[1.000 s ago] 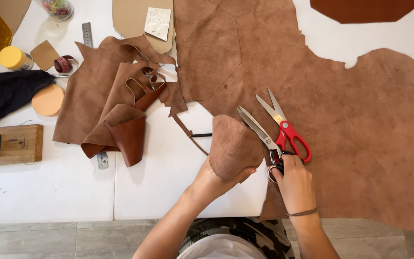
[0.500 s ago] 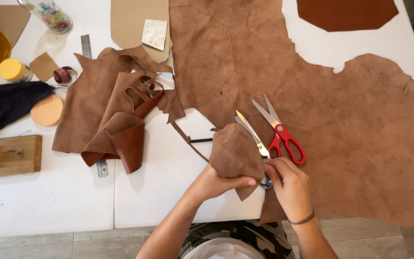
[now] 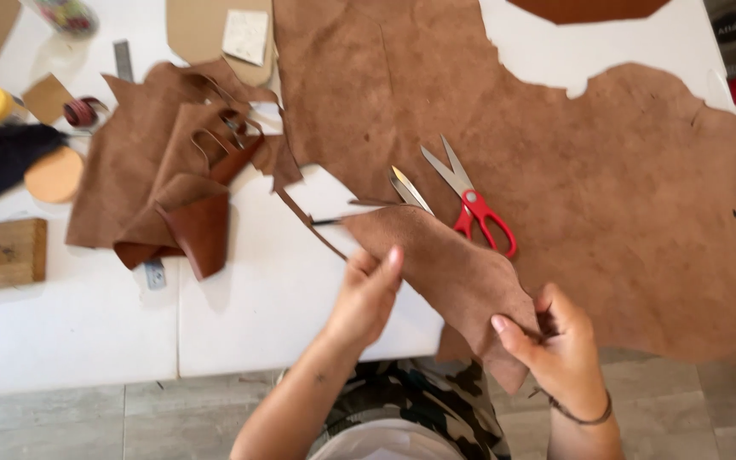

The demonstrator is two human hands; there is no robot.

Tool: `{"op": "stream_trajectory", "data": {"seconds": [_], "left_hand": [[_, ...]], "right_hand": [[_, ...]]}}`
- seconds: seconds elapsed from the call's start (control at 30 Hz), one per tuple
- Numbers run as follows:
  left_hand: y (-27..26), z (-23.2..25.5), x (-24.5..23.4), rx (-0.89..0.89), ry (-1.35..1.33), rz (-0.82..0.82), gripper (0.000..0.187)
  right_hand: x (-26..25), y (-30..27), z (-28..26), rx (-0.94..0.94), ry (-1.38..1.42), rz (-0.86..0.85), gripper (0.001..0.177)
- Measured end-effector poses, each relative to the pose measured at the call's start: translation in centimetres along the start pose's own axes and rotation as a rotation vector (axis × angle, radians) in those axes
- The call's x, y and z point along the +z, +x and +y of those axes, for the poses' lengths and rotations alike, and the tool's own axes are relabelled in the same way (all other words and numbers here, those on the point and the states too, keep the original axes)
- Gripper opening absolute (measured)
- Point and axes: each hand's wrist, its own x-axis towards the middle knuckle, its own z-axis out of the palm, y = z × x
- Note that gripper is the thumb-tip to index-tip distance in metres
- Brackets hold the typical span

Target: Cutting out pattern pieces from a brown leather hide using scissors on a workshop table.

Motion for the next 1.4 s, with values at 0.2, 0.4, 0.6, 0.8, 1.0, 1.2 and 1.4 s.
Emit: {"op": "stream_trajectory", "data": {"seconds": [0.2,0.4,0.6,0.8,1.0,1.2,1.4], "left_hand": [[2.9,3.3,3.5,-0.097,0.059,-0.201,0.019],[11.9,5.9,4.1,-0.367,0.500,-0.302,0.028],[21.3,4.4,7.6,-0.620,0.430,-0.181,0.020],[26.4,3.0,14.5,-0.527,0.535,0.042,0.037],[33.6,-1.8,19.6,-0.226,0.924,0.079,0.035],[43.6,-10.5,17.5,0.005,1.154,0.115,0.030],[48.4,-13.0,17.6,0.281,1.454,0.017,0.031]], "right_hand": [[-5.2,2.0,1.0,-0.020,-0.119,-0.051,0.027],[-7.9,12.5,-0.1,-0.376,-0.021,-0.084,0.020],[-11.9,21.1,0.3,-0.284,0.002,0.045,0.052],[-16.8,26.6,-3.6,-0.273,-0.196,0.114,0.056],[-20.5,35.1,2.9,-0.393,-0.282,0.154,0.037],[-20.3,45.0,18.3,-0.375,-0.668,-0.092,0.042],[-20.2,48.4,21.8,-0.241,-0.840,-0.148,0.034]]}}
